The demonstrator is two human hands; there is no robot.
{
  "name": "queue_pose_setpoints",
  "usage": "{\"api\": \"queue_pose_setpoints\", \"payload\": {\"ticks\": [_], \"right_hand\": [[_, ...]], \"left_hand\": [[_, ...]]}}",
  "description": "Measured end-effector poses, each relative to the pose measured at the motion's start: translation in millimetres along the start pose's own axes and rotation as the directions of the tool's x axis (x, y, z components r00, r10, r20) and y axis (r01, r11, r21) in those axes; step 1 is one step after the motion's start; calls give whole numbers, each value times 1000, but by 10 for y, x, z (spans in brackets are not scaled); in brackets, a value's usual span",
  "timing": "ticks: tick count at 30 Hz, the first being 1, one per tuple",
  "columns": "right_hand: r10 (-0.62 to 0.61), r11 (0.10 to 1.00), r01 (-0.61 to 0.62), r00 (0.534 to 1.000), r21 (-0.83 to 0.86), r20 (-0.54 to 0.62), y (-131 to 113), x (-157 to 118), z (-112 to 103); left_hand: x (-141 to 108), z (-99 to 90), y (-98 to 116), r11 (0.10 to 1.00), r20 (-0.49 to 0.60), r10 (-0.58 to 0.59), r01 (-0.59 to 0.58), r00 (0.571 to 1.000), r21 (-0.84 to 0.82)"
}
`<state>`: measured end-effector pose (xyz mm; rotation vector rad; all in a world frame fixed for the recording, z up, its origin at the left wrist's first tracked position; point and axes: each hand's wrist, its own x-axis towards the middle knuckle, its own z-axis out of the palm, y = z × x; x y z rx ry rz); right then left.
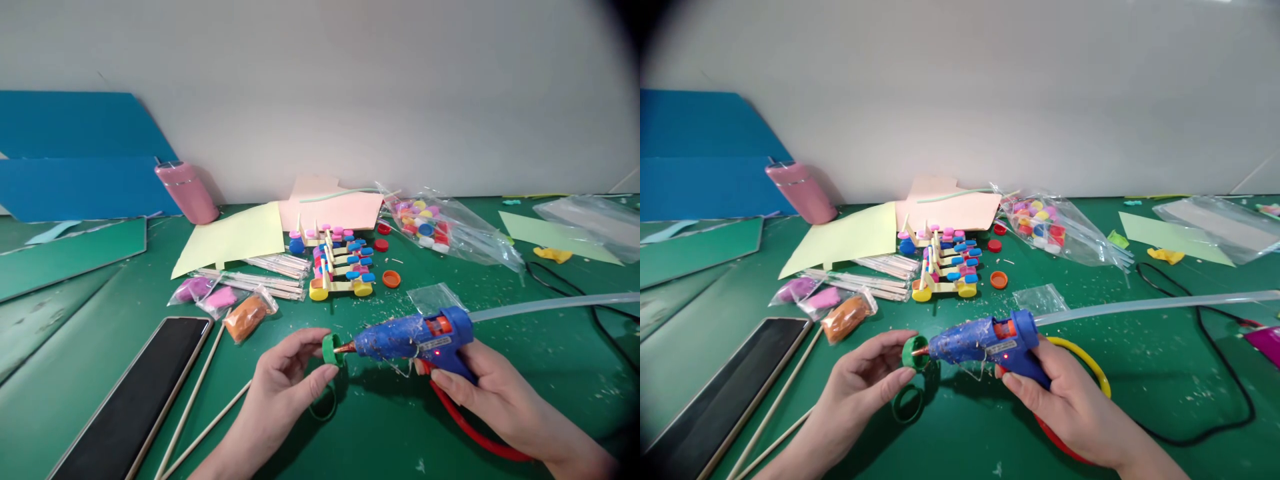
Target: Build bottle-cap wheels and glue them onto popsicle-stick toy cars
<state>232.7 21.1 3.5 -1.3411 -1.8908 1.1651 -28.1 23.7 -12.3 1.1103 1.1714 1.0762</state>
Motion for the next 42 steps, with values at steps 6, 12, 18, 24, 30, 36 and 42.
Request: {"api": "queue_pose_setpoints", "payload": {"ticks": [6,12,18,24,30,36,42], "right_hand": [[-18,1000,18,1000,-3,10,-34,8,-10],[-9,1000,9,1000,12,0,-39,28,-7],[-21,1000,21,1000,5,4,-33,25,-7],[25,999,-25,1000,30,-1,-89,35,-6],[19,999,-18,999,35,-33,-89,46,0],[-9,1000,10,998,25,-65,-81,18,3],[18,999,-18,1000,46,-1,-102,17,-15]], "left_hand": [[-18,4,17,1000,13,26,-26,1000,13],[-19,-1,12,999,7,40,-40,999,14],[-12,-8,-1,999,19,38,-39,999,38],[-22,-16,2,998,49,25,-27,999,52],[-20,-5,22,998,40,26,-28,999,52],[-27,-8,16,998,9,9,-9,1000,58],[-21,-12,16,999,18,6,-7,1000,40]]}}
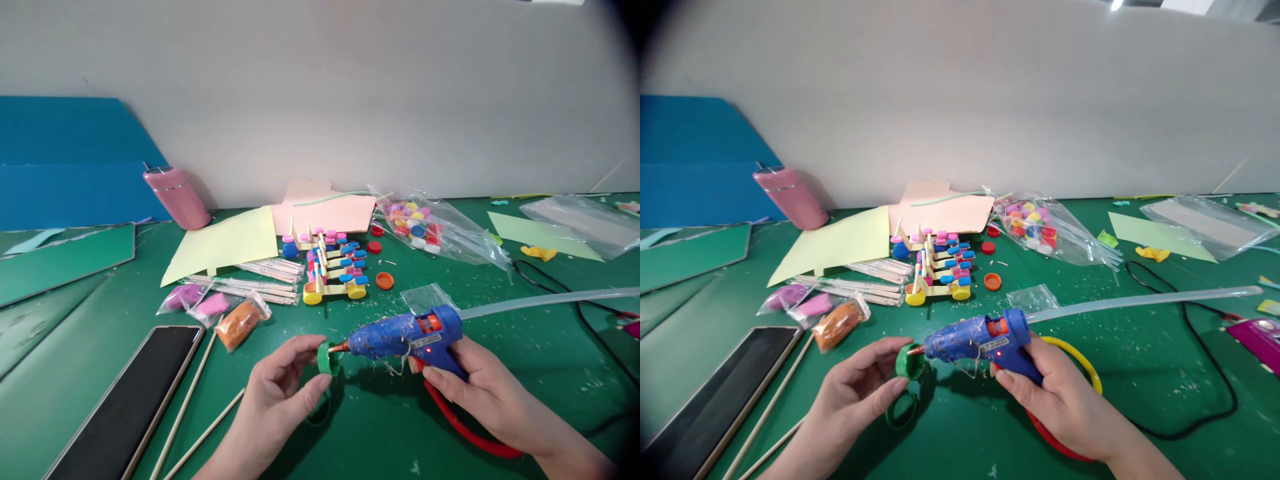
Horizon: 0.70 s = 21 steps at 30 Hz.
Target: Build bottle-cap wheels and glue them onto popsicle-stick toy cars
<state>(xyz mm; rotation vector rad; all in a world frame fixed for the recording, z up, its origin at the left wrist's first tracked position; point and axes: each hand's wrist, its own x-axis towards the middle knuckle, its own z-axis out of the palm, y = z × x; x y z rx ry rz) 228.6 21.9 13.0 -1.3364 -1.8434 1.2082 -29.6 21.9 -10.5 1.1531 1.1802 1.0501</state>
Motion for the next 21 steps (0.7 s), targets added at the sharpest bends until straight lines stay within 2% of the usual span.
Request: {"api": "queue_pose_setpoints", "payload": {"ticks": [10,15,21], "right_hand": [[16,1000,-16,1000,13,-12,-46,27,10],[20,1000,-19,998,17,-65,-34,23,42],[-14,1000,13,998,-8,-56,-31,32,27]], "left_hand": [[0,7,4,999,-23,32,-32,999,8],[-19,2,4,1000,-23,25,-25,999,14],[-6,-7,-9,1000,2,13,-13,1000,4]]}}
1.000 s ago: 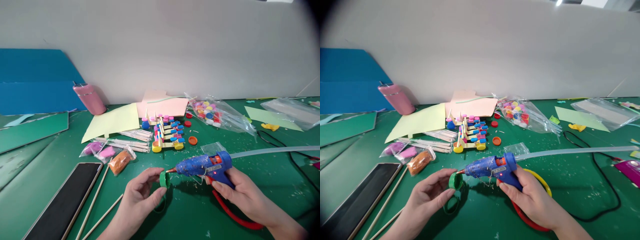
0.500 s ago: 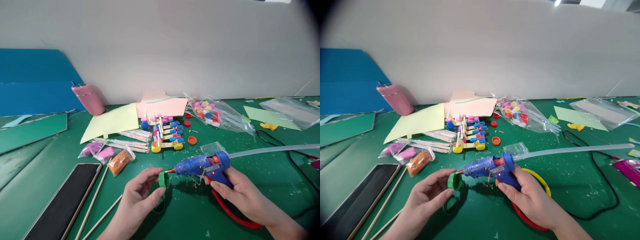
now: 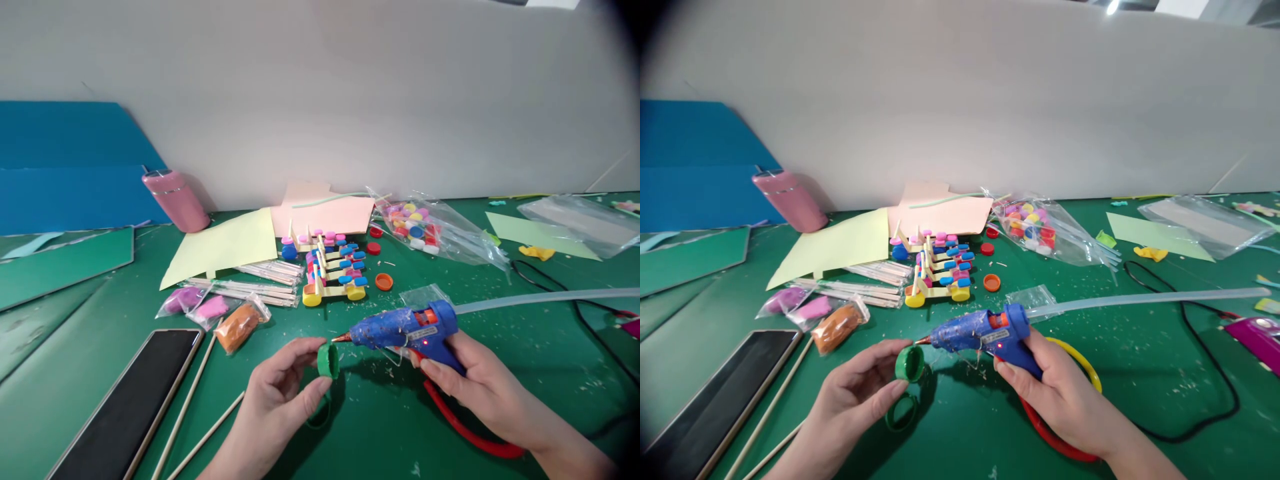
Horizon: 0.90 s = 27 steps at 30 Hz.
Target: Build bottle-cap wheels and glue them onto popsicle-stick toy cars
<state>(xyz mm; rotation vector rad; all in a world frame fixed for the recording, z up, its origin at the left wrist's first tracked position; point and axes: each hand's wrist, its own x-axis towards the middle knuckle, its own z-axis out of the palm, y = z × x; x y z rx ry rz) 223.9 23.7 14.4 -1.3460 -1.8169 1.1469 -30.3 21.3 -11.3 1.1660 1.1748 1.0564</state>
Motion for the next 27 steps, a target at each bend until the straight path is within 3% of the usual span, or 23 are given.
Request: {"api": "queue_pose_setpoints", "payload": {"ticks": [27], "right_hand": [[10,999,-10,1000,-36,-12,-49,21,-3]], "left_hand": [[-12,-11,-2,1000,-52,-19,19,998,5]]}}
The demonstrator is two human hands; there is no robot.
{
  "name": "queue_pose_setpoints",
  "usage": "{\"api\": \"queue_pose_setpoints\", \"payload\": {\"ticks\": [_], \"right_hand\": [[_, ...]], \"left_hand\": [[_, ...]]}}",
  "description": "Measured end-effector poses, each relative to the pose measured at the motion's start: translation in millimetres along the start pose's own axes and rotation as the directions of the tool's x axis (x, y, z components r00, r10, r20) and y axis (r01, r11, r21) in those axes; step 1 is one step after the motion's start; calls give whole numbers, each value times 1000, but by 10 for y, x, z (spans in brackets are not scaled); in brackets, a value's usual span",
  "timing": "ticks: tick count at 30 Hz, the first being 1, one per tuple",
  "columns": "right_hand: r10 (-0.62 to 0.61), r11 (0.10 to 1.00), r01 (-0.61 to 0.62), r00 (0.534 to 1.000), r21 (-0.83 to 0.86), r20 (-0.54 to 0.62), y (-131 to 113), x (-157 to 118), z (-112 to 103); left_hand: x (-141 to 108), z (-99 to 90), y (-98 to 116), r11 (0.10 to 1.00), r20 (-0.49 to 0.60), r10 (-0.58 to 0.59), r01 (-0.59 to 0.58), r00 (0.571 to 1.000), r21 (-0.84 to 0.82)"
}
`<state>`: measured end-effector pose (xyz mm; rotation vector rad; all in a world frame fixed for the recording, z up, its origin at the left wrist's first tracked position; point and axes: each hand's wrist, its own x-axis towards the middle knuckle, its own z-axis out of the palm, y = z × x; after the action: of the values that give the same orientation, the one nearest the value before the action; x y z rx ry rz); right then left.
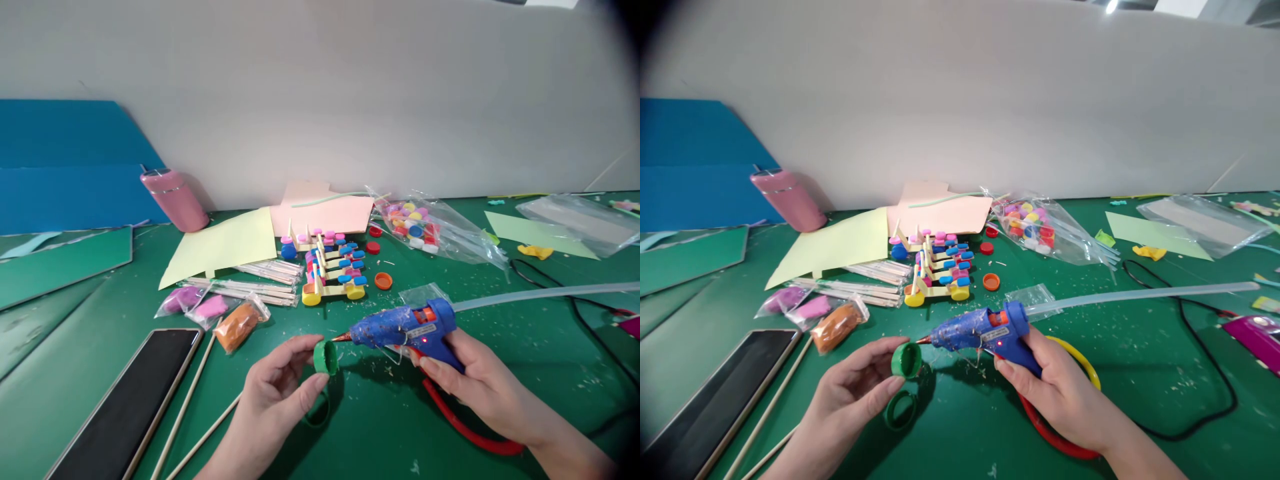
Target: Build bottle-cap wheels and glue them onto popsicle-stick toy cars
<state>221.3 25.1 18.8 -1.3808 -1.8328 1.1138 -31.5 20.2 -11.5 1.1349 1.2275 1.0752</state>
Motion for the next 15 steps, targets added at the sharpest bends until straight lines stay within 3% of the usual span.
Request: {"api": "queue_pose_setpoints", "payload": {"ticks": [15], "right_hand": [[-2,1000,3,999,-30,42,132,-15,-2]], "left_hand": [[4,27,29,999,-31,6,-7,1000,-39]]}}
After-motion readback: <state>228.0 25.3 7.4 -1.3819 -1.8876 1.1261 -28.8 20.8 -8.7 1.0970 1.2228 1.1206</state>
